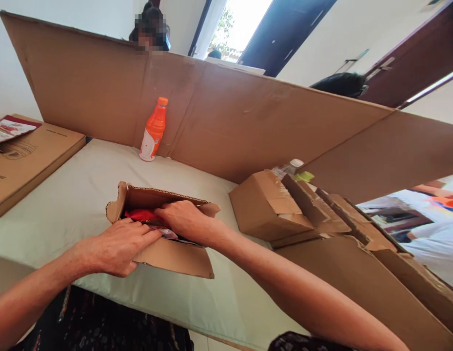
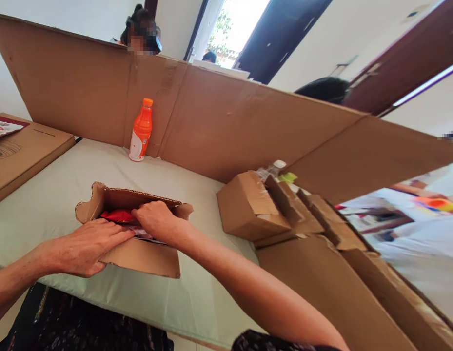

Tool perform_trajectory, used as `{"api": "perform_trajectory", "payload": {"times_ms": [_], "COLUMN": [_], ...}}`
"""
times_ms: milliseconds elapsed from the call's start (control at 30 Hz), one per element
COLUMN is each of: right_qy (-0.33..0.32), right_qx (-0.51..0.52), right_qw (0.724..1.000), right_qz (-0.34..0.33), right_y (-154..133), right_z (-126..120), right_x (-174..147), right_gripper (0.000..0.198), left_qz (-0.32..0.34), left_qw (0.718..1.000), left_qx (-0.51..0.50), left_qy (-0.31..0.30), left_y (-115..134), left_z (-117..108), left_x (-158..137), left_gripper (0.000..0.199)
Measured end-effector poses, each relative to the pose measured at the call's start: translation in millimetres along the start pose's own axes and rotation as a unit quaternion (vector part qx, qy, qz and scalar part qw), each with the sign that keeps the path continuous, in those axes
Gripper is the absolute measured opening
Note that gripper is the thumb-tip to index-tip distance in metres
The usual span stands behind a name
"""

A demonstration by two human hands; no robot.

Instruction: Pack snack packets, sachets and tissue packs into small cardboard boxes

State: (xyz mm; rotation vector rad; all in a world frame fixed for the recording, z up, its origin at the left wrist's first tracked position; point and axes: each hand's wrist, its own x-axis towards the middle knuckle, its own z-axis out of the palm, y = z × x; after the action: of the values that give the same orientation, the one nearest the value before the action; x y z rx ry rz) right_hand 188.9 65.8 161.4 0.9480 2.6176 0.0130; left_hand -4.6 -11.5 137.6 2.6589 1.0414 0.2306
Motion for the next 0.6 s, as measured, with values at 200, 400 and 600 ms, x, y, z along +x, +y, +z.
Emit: {"api": "perform_trajectory", "payload": {"times_ms": [200,400,600], "right_qy": [0.006,0.184,0.275], "right_qx": [0.05,0.14,0.23], "right_qw": [0.999,0.972,0.932], "right_qz": [-0.017,0.051,0.054], "right_y": [5.2,28.2,57.7], "right_z": [4.3,3.3,7.7], "right_x": [-4.7,-40.5,-51.6], "right_gripper": [0.03,0.043,0.039], "left_qz": [0.002,-0.038,-0.191], "left_qw": [1.0,0.943,0.894], "left_qx": [0.028,0.009,-0.1], "left_qy": [-0.001,0.33,0.392], "left_y": [5.7,12.6,-4.3], "left_z": [-3.1,0.8,38.7], "left_x": [-5.6,-47.0,-53.6], "left_gripper": [0.075,0.063,0.075]}}
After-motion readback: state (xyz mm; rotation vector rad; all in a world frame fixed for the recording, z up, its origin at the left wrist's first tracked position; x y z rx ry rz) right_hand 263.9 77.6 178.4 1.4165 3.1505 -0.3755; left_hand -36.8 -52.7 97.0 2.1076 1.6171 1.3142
